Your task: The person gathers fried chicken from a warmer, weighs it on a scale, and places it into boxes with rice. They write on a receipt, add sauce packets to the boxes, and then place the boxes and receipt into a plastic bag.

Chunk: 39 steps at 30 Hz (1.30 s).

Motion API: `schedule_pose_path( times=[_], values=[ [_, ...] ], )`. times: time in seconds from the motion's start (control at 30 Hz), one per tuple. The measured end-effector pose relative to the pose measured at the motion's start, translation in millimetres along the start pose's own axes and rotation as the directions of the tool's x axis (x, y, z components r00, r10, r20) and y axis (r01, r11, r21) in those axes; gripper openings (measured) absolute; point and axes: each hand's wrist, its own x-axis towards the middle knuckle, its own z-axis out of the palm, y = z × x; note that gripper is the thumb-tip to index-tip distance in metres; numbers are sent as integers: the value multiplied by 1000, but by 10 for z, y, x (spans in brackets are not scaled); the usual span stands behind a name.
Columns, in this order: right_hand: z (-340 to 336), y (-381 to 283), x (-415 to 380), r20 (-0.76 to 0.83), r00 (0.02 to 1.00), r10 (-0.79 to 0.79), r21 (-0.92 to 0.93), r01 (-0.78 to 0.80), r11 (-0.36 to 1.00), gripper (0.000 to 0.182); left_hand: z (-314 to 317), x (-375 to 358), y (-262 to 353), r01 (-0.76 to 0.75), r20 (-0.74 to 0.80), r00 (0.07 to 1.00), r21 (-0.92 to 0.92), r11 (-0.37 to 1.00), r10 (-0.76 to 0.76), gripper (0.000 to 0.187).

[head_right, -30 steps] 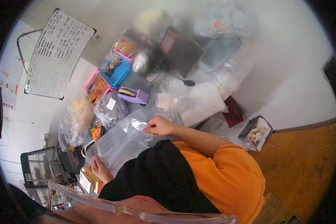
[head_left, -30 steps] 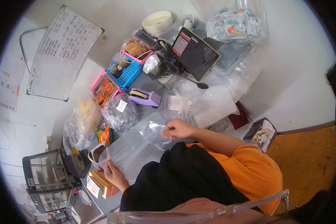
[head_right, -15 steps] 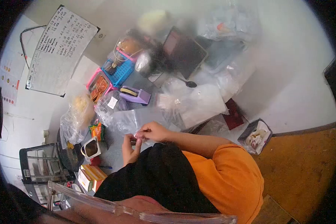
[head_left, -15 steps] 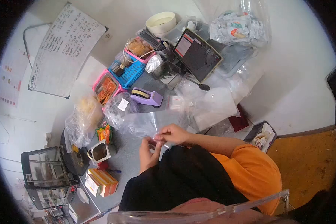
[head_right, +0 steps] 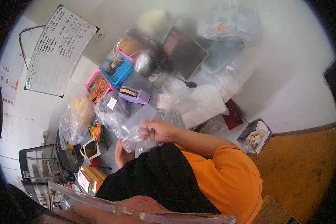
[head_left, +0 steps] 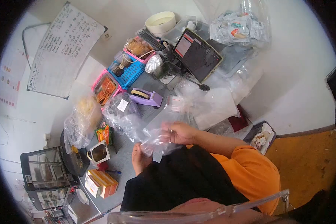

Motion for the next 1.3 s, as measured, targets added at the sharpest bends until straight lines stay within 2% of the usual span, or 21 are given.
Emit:
schedule_pose_path(
  times=[0.1,0.13,0.2,0.3,0.37,0.4,0.47,0.5,0.57,0.6,0.63,0.7,0.8,0.9,0.97,1.07,1.17,1.2,1.23,1.27,1.3],
  values=[
    [102,-77,-61,-34,962,273,-142,-275,951,29,153,-92,274,367,-318,864,-136,920,-391,23],
    [227,-174,-126,-35,961,273,-139,-276,951,29,126,-106,383,369,-319,862,-136,919,-393,23],
    [468,-471,-276,14,989,147,-888,-55,456,36,-17,-181,602,440,-396,829,23,898,-396,25],
    [592,-880,-452,91,989,120,-986,73,147,46,-290,-329,878,193,-293,949,255,947,-115,26],
    [535,-946,-535,78,965,-249,-997,82,8,48,-195,-283,1128,132,-441,895,124,984,-64,24],
    [512,-1013,-607,74,966,-248,-997,79,11,48,-136,-296,1223,52,-585,810,8,999,-38,24],
    [515,-1272,-668,-141,967,-212,-836,-2,548,33,-18,-314,1195,3,-557,829,105,995,56,25],
    [463,-1311,-619,-140,967,-213,-836,-1,549,33,9,-322,1187,-35,-523,841,209,977,142,28],
    [254,-1281,-518,57,938,-341,-990,10,-138,28,-186,-308,1167,-66,-273,949,315,947,157,31],
    [233,-1187,-450,278,838,-470,-919,90,-384,44,-274,-290,1109,-134,1,989,395,909,145,35],
    [266,-1027,-358,505,692,-517,-782,112,-614,61,-246,-249,1008,-111,-49,987,470,876,151,42],
    [459,-711,-208,585,750,-309,-685,254,-683,77,-46,-128,776,-219,110,975,659,720,195,52],
    [505,-254,-21,602,798,10,-571,440,-693,62,302,-7,674,-290,376,927,704,648,7,49],
    [430,-242,63,285,955,87,-729,275,-627,40,114,135,818,-187,280,927,921,-342,248,28],
    [496,-397,-108,624,762,-174,-711,461,-530,21,-70,163,1044,22,97,841,977,-214,532,18],
    [646,-542,-229,704,634,-318,-652,400,-645,22,-306,95,1179,-31,201,581,974,-225,789,17],
    [483,-530,-57,707,503,-497,-687,655,-314,19,-539,0,1164,-51,155,701,985,-167,696,11],
    [421,-509,-32,707,501,-499,-686,657,-312,19,-689,-4,1090,-99,131,770,991,-86,625,9],
    [346,-486,-38,574,638,-513,-780,617,-105,19,-843,21,1008,-120,-8,860,968,219,510,7],
    [270,-467,-66,430,762,-485,-837,538,103,19,-981,-39,988,-121,-8,860,968,220,511,7],
    [207,-454,-100,282,864,-418,-855,424,300,19,-777,-94,1025,-11,-349,871,692,722,347,9]
  ],
)
